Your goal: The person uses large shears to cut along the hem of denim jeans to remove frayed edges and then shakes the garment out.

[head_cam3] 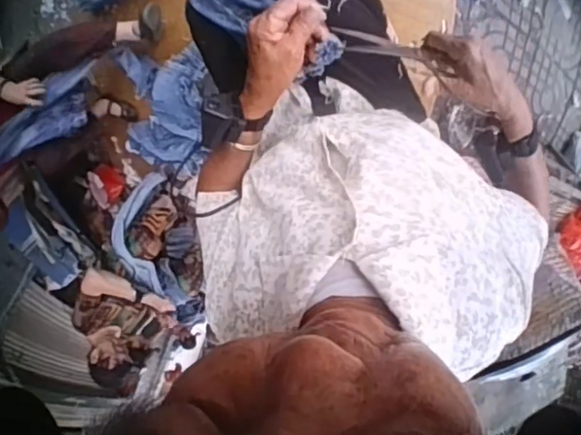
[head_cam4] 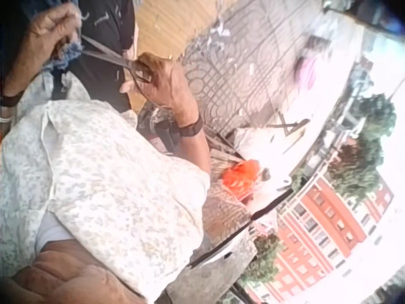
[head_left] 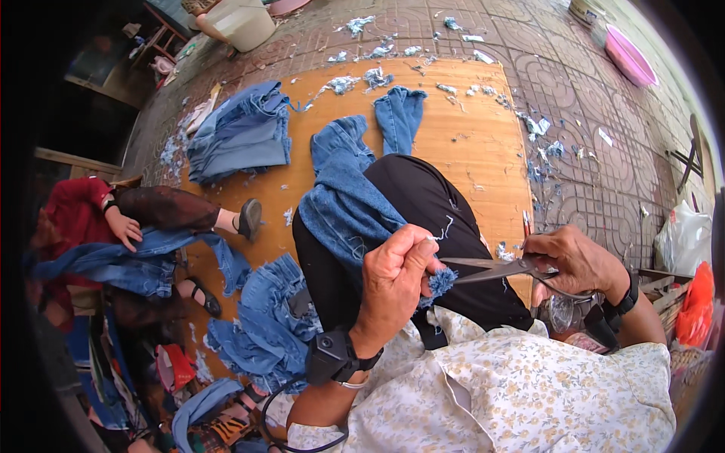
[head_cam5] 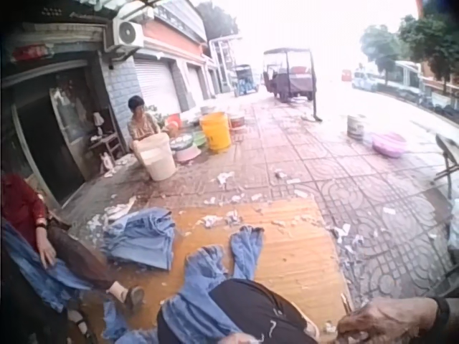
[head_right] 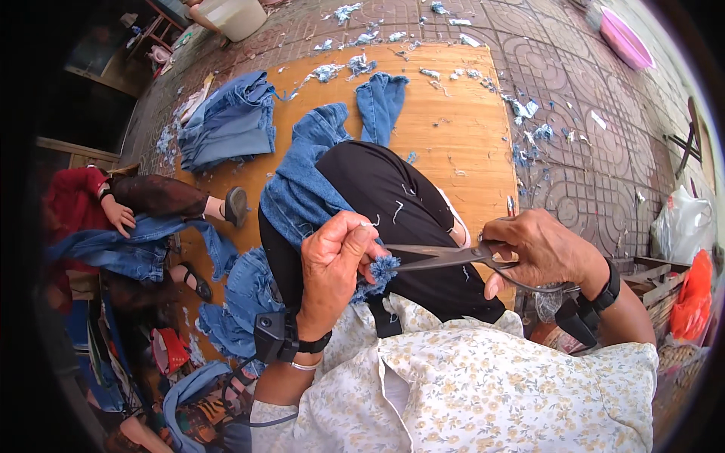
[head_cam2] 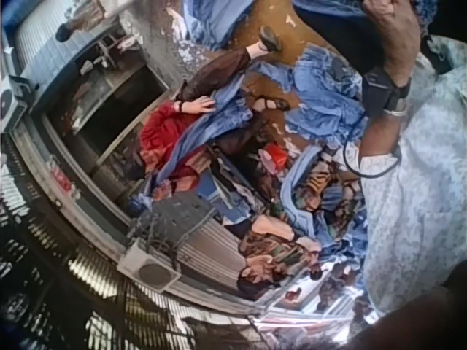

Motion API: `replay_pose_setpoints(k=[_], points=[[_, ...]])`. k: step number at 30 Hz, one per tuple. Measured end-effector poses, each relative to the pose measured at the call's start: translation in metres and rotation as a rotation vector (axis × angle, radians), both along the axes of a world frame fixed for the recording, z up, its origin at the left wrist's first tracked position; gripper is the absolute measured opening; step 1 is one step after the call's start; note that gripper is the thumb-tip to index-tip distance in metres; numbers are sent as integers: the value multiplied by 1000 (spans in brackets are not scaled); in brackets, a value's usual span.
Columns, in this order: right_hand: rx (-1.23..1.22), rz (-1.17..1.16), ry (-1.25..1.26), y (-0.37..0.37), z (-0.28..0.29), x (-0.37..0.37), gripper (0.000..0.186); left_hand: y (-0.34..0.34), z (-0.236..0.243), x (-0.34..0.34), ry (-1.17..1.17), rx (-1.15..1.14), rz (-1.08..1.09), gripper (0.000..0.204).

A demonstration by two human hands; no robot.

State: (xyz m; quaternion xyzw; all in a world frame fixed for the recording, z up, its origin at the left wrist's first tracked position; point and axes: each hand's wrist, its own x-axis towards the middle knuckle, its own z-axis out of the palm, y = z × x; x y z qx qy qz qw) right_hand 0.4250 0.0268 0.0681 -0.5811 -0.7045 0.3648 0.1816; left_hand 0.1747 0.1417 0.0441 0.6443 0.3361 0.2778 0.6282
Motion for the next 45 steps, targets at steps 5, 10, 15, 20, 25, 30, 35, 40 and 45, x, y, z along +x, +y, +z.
replay_pose_setpoints(k=[5,10,15,20,25,30,35,40,45], points=[[-95,62,36,12,7,6,57,-2,2,3,-8,-16,32,17],[-83,152,-84,21,13,5,58,-4,-1,1,-28,-20,61,17],[-60,113,-121,24,27,10,58,-2,1,-4,-20,-35,35,23],[-72,178,-107,26,23,6,57,-2,-1,-2,-51,-14,27,24],[-64,211,-54,33,16,-3,56,3,3,-4,-26,-52,5,23],[-265,172,186,38,-1,-7,60,14,-11,-6,-188,-246,-45,21],[-421,97,705,46,6,-29,62,12,-15,-9,-239,-317,-8,20],[-58,-171,836,49,-9,-57,49,15,45,-31,-271,6,187,18],[282,-20,487,57,5,-82,41,2,44,-129,58,132,528,17]])
